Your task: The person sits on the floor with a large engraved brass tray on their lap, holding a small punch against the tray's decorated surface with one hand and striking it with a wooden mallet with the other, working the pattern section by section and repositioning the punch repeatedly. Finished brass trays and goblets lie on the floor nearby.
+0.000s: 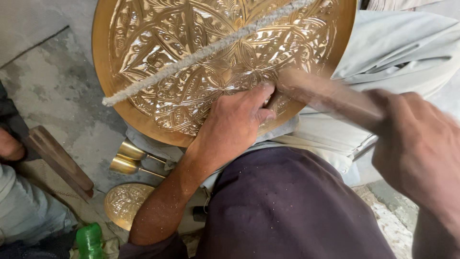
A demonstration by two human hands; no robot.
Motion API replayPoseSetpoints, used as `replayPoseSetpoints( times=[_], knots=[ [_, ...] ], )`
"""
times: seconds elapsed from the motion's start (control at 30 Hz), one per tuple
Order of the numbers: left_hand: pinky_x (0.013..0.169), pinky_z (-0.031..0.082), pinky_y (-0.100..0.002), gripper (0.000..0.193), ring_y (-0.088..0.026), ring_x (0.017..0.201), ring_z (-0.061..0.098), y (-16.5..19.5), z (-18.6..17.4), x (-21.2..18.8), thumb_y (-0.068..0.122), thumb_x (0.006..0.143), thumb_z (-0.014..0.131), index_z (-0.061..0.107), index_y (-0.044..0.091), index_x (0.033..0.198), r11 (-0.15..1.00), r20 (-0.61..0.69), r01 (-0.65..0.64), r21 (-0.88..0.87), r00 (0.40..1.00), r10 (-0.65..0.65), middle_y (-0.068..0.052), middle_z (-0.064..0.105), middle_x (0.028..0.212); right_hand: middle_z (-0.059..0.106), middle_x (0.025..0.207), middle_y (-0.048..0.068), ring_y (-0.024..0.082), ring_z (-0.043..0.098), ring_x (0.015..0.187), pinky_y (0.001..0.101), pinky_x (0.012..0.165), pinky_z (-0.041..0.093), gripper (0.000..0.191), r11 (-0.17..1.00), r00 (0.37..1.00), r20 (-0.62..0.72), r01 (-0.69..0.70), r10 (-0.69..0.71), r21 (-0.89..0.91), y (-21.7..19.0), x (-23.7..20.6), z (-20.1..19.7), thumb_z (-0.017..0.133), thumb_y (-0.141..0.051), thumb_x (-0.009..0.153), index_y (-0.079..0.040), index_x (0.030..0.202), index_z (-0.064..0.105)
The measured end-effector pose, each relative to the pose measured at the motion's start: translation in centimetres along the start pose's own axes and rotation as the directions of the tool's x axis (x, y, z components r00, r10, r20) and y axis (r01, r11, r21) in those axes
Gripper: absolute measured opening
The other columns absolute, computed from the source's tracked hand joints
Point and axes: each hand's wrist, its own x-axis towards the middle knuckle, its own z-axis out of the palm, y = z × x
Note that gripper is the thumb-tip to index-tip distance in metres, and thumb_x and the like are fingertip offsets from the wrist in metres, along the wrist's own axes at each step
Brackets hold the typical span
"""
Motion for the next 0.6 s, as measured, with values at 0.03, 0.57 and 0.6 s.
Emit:
replayPoseSetpoints(
  times=[0.03, 0.57, 0.6],
  knots=[
    [0.069, 0.055, -0.044, 0.035, -0.033, 0.083, 0.075, 0.0, 0.0, 0.0, 0.011, 0.095, 0.075, 0.056, 0.006, 0.124, 1.000, -0.011, -0.020, 0.019, 1.000, 0.021, -0.015, 0.073, 0.091, 0.067, 0.099, 0.025, 0.039, 0.069, 0.085, 0.0468, 0.076, 0.057, 0.045, 0.990, 0.993, -0.039, 0.111, -0.115, -0.092, 0.3, 0.0, 0.1, 0.064, 0.011, 0.084, 0.005, 0.128, 0.058],
    [0.057, 0.059, -0.034, 0.037, -0.022, 0.072, 0.076, -0.2, 0.0, 0.1, 0.011, 0.096, 0.071, 0.057, 0.000, 0.128, 0.998, 0.105, 0.064, 0.017, 0.992, -0.066, -0.016, 0.073, 0.084, 0.065, 0.096, 0.030, 0.041, 0.069, 0.077, 0.0462, 0.068, 0.057, 0.046, 0.968, 0.988, 0.106, 0.132, -0.112, -0.212, 1.7, -0.4, 0.5, 0.061, 0.014, 0.085, 0.010, 0.130, 0.058],
    [0.060, 0.059, -0.034, 0.035, -0.022, 0.075, 0.077, -0.2, -0.1, 0.2, 0.010, 0.097, 0.070, 0.057, -0.001, 0.128, 0.999, 0.090, 0.040, 0.005, 0.995, -0.041, -0.015, 0.073, 0.087, 0.063, 0.098, 0.031, 0.039, 0.068, 0.076, 0.0440, 0.066, 0.057, 0.045, 0.991, 0.992, 0.073, 0.110, -0.105, -0.070, 1.5, -0.2, 0.5, 0.060, 0.011, 0.086, 0.011, 0.131, 0.053]
  ],
)
